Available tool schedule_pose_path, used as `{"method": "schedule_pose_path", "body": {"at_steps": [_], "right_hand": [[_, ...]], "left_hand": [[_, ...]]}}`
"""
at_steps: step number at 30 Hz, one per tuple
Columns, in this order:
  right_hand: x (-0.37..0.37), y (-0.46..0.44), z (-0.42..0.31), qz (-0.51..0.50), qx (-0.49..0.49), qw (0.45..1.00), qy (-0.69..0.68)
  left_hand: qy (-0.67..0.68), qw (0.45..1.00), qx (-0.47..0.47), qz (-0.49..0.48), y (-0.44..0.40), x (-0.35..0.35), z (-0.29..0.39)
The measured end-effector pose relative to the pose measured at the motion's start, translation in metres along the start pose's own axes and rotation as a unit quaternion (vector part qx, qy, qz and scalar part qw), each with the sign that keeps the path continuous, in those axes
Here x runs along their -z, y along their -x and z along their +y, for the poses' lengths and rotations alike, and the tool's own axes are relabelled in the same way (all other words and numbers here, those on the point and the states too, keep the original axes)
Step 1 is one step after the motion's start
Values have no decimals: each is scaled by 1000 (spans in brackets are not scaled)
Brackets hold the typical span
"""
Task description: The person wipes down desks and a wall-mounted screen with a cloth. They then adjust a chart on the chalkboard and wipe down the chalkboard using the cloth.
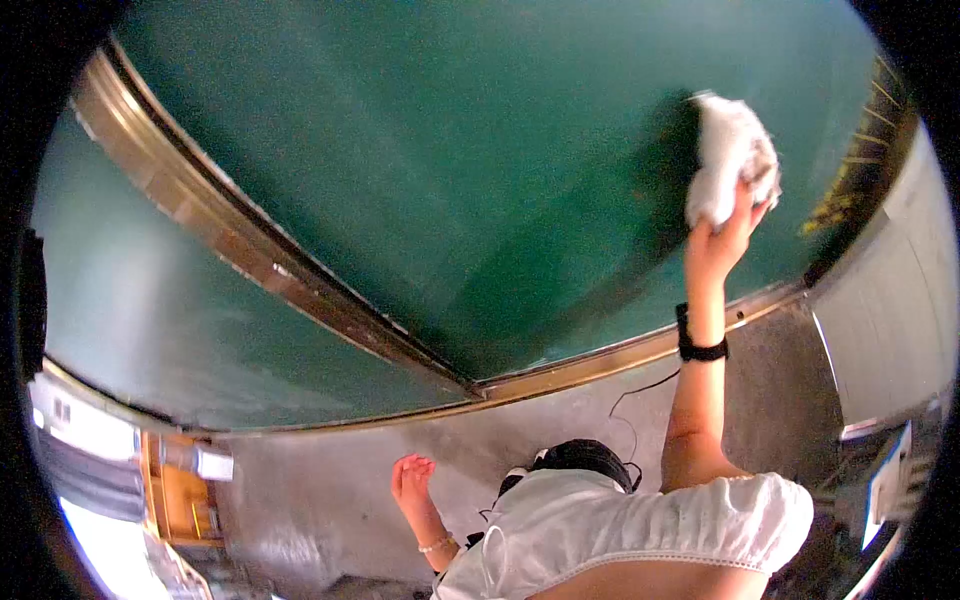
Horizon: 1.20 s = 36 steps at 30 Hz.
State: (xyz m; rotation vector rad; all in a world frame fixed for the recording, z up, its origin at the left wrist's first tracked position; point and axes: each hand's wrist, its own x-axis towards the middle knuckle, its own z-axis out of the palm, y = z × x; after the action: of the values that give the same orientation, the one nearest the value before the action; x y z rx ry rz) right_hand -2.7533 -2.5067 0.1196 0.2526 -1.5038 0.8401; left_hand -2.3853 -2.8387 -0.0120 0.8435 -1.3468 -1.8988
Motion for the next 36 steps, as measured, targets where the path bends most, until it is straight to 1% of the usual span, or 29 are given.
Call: {"method": "schedule_pose_path", "body": {"at_steps": [1, 3, 4, 5, 6, 7, 8, 9, 10, 11, 12, 13, 14, 15, 16, 17, 19, 20, 23, 25, 27, 28, 29, 31, 32, 33, 34, 35, 36], "right_hand": [[6, -8, 23, 33, -70, 997, 29], [18, -22, 42, 96, -189, 976, -47], [25, -18, 66, 121, -285, 939, -152], [37, -8, 84, 156, -372, 879, -255], [42, -4, 68, 165, -407, 872, -215], [38, 6, 50, 109, -393, 892, -194], [21, 14, 13, 98, -351, 917, -162], [14, 29, -21, 8, -340, 932, -126], [-1, 45, -66, 14, -267, 949, -166], [-5, 66, -103, -51, -249, 951, -175], [-8, 86, -136, -97, -131, 982, -95], [-8, 88, -155, -141, -4, 990, -14], [-2, 91, -173, -380, 40, 924, -20], [-7, 101, -175, -376, 227, 896, -68], [-10, 100, -174, -313, 299, 888, -153], [-13, 102, -165, -298, 351, 874, -157], [-15, 79, -139, -351, 413, 826, -156], [-14, 65, -127, -375, 424, 811, -150], [-5, 33, -61, -284, 375, 875, -113], [19, -24, -17, -285, 145, 931, -174], [35, -62, 52, -216, 129, 968, 9], [42, -76, 77, -143, 63, 987, 27], [48, -87, 100, -67, -3, 997, 44], [54, -109, 137, 29, -96, 995, -13], [54, -106, 153, 57, -153, 986, -30], [51, -91, 174, 74, -170, 982, 19], [48, -73, 169, 40, -245, 968, 25], [45, -49, 167, 64, -199, 978, -2], [48, -23, 164, 44, -155, 987, 23]], "left_hand": [[-25, 999, -20, -19, -6, -2, 7], [-77, 994, -43, -61, -16, -4, 21], [-108, 989, -49, -88, -21, 0, 30], [-144, 980, -61, -121, -31, 5, 41], [-147, 975, -58, -157, -40, 10, 48], [-149, 969, -56, -190, -46, 15, 51], [-145, 964, -54, -217, -53, 14, 54], [-142, 957, -54, -246, -61, 9, 57], [-138, 953, -47, -267, -61, 5, 58], [-138, 948, -34, -284, -57, 3, 61], [-204, 930, -79, -294, -54, -7, 77], [-191, 923, -102, -319, -44, -27, 90], [-189, 912, -122, -344, -38, -36, 103], [-180, 901, -144, -367, -37, -52, 106], [-169, 897, -151, -381, -33, -64, 107], [-158, 887, -179, -396, -27, -78, 106], [-126, 866, -240, -419, -13, -113, 106], [-125, 855, -272, -423, -6, -130, 103], [-60, 864, -269, -420, 9, -170, 86], [-91, 860, -267, -426, 24, -206, 74], [-129, 856, -257, -429, 43, -246, 71], [-115, 846, -263, -450, 45, -261, 65], [-115, 840, -262, -461, 53, -274, 63], [-103, 821, -286, -483, 64, -299, 54], [-101, 820, -278, -489, 69, -309, 48], [-98, 825, -265, -489, 74, -322, 40], [-88, 832, -253, -486, 76, -325, 35], [-80, 840, -240, -481, 81, -328, 27], [-80, 850, -225, -470, 85, -329, 18]]}}
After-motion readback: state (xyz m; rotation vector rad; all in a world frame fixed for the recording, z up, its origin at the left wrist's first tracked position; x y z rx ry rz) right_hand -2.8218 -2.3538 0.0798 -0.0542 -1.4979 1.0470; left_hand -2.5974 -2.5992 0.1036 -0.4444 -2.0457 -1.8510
